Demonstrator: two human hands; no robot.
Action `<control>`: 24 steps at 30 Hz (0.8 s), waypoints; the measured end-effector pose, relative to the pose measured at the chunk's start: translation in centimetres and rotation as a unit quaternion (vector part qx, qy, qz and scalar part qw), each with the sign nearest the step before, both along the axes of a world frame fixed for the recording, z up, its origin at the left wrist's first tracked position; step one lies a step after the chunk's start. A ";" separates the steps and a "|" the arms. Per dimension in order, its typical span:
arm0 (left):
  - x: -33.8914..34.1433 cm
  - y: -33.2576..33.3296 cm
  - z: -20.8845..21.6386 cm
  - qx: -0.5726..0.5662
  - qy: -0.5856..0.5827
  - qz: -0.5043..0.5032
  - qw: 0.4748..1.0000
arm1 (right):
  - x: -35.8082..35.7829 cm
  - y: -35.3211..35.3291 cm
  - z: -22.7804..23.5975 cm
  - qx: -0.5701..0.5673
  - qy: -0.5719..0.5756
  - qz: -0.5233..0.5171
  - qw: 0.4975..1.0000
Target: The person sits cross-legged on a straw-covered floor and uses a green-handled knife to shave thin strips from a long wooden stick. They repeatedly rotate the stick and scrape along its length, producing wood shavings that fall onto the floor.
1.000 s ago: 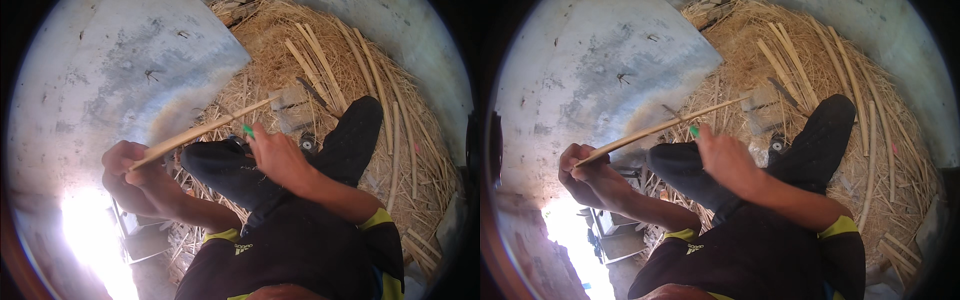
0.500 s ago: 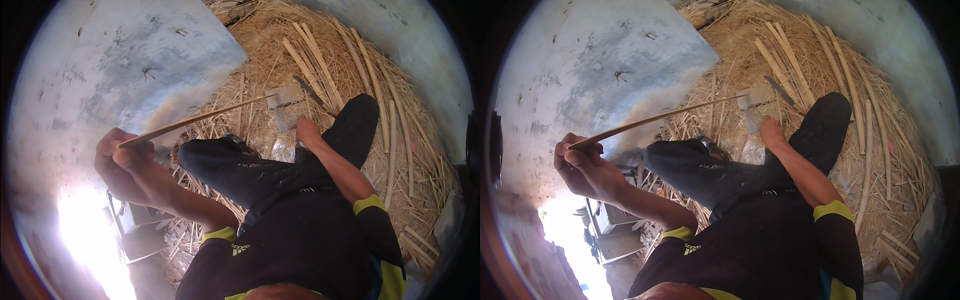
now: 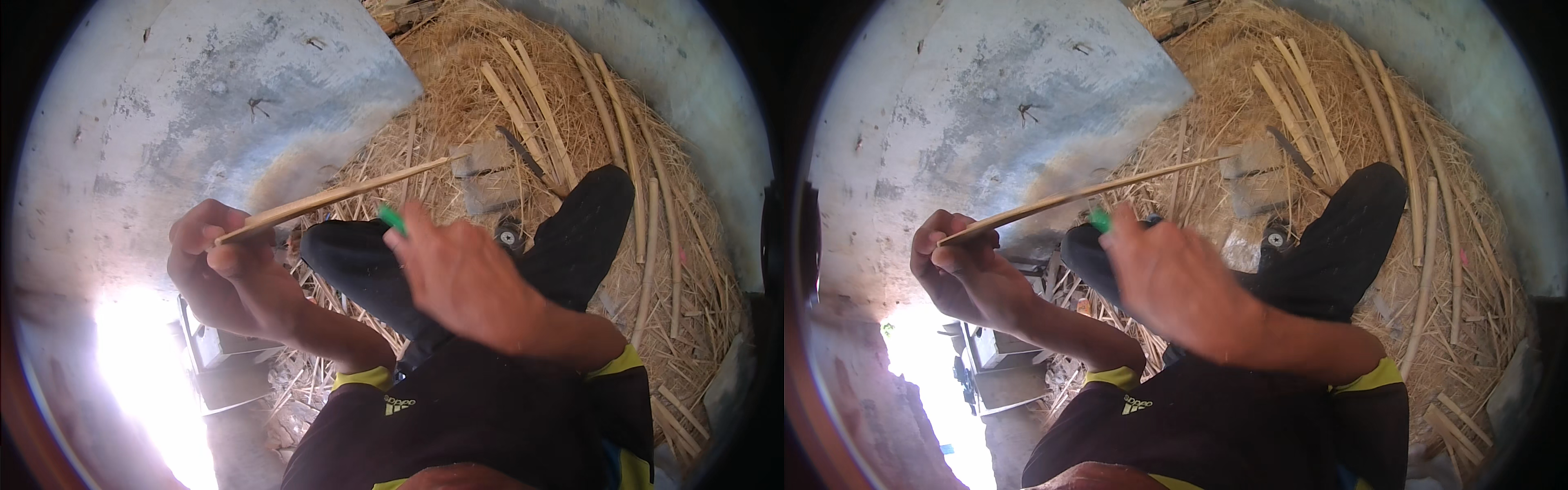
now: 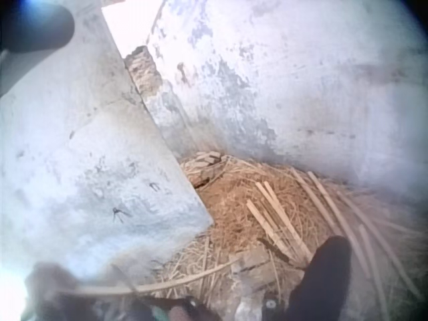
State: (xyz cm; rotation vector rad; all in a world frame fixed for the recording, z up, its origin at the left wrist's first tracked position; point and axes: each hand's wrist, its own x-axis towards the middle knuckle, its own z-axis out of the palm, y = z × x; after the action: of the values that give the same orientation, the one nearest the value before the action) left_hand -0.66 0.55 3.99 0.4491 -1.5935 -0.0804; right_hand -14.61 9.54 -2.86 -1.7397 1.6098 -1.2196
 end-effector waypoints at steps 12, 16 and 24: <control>0.0 0.1 0.0 0.050 0.033 0.045 0.997 | -1.9 -1.8 -4.5 0.111 0.044 -0.060 0.991; 1.3 -0.7 -0.1 0.015 0.001 -0.010 1.000 | -1.8 0.6 1.6 0.044 -0.038 -0.012 0.998; 1.4 -0.8 -0.2 -0.043 -0.049 -0.102 0.993 | -0.4 2.1 3.9 0.045 0.044 0.058 0.996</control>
State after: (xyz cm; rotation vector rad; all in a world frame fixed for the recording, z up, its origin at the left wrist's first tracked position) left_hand 0.72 -0.23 3.75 0.2235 -1.7293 -0.1461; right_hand -15.02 11.67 1.03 -1.8243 1.5639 -1.0148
